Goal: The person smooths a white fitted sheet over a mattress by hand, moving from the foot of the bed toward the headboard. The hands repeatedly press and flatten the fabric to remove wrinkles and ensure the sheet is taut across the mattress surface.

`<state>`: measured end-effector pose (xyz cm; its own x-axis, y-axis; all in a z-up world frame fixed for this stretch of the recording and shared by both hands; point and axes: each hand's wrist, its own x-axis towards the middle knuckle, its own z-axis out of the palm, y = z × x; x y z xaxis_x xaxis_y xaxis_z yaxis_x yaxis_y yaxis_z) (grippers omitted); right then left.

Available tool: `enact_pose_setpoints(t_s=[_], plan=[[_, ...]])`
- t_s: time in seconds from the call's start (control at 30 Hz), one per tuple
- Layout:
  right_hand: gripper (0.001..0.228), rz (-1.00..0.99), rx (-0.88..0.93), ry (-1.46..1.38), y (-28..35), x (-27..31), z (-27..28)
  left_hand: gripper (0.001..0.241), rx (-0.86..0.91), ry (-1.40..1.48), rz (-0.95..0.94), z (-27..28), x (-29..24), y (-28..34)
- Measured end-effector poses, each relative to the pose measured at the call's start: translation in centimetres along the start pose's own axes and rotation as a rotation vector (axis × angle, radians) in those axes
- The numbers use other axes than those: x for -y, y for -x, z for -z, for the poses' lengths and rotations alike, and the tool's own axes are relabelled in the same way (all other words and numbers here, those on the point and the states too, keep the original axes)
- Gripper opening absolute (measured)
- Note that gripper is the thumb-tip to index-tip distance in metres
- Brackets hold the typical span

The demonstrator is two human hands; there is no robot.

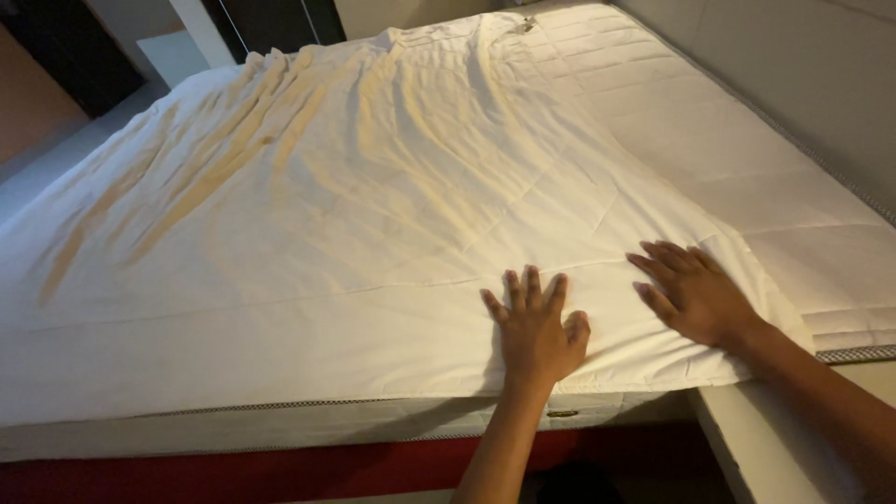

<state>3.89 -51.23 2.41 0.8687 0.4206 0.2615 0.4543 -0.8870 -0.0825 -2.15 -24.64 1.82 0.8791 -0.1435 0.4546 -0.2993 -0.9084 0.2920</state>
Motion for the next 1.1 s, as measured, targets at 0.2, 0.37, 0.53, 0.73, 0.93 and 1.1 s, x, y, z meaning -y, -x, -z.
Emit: enact_pose_setpoints(t_s=[0.2, 0.37, 0.53, 0.73, 0.93, 1.1], plan=[[0.065, -0.063, 0.023, 0.16, 2.2, 0.0, 1.4, 0.068, 0.098, -0.057, 0.024, 1.1, -0.3, -0.6], [0.068, -0.042, -0.023, 0.067, 2.9, -0.9, 1.7, 0.069, 0.146, -0.097, 0.043, 1.4, -0.6, -0.9], [0.069, -0.04, -0.035, 0.09, 2.2, -1.5, 1.5, 0.07, 0.172, -0.134, 0.061, 1.0, -0.7, -1.5], [0.068, -0.029, -0.035, 0.111, 1.3, -2.2, 1.5, 0.07, 0.164, -0.133, 0.092, 0.7, -1.1, -1.8], [0.068, -0.032, -0.008, 0.132, 1.6, -2.7, 1.1, 0.07, 0.108, -0.133, 0.075, 0.1, -1.0, -2.0], [0.07, -0.025, 0.002, 0.132, 2.2, -3.2, 1.1, 0.068, 0.098, -0.106, 0.081, -0.1, -1.2, -1.5]])
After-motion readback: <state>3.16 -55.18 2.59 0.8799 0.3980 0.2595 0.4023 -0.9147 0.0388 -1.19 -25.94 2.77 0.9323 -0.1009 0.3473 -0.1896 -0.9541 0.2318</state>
